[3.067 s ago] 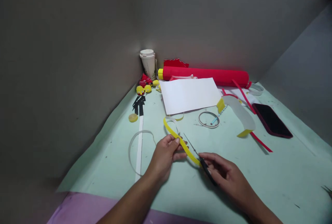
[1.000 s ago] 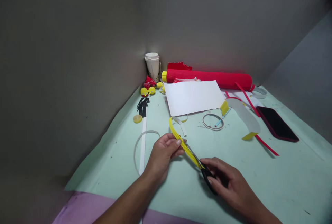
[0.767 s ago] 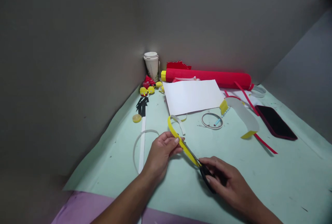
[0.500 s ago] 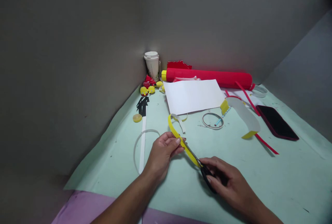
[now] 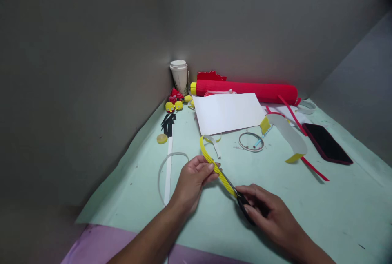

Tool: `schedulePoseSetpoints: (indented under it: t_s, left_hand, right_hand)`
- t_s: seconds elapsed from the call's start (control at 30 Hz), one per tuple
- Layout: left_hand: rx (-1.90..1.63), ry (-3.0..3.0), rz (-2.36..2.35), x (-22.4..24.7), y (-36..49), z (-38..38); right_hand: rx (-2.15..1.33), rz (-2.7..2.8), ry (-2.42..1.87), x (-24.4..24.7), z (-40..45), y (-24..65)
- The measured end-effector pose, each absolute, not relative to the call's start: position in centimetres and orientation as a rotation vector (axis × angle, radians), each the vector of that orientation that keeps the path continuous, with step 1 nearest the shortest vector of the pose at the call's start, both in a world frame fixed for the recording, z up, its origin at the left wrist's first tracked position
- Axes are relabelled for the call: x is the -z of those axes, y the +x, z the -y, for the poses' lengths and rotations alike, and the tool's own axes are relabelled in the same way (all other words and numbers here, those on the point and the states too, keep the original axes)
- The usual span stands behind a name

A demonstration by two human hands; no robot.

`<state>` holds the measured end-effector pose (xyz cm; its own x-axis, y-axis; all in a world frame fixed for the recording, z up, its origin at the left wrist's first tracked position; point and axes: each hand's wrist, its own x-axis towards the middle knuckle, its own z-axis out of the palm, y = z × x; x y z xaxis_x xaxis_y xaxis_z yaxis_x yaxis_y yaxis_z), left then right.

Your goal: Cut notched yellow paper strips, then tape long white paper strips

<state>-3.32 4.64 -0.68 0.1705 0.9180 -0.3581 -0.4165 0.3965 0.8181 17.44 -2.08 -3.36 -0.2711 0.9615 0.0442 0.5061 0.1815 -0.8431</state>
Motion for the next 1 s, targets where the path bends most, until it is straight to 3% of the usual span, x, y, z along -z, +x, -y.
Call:
schedulePoseSetpoints:
  t_s: [1.0]
  left_hand:
    - [-1.025, 0.607, -0.95, 0.68, -3.09, -4.28]
  right_hand:
    - [-0.934, 1.863, -1.38, 3.55, 2.18, 17.44]
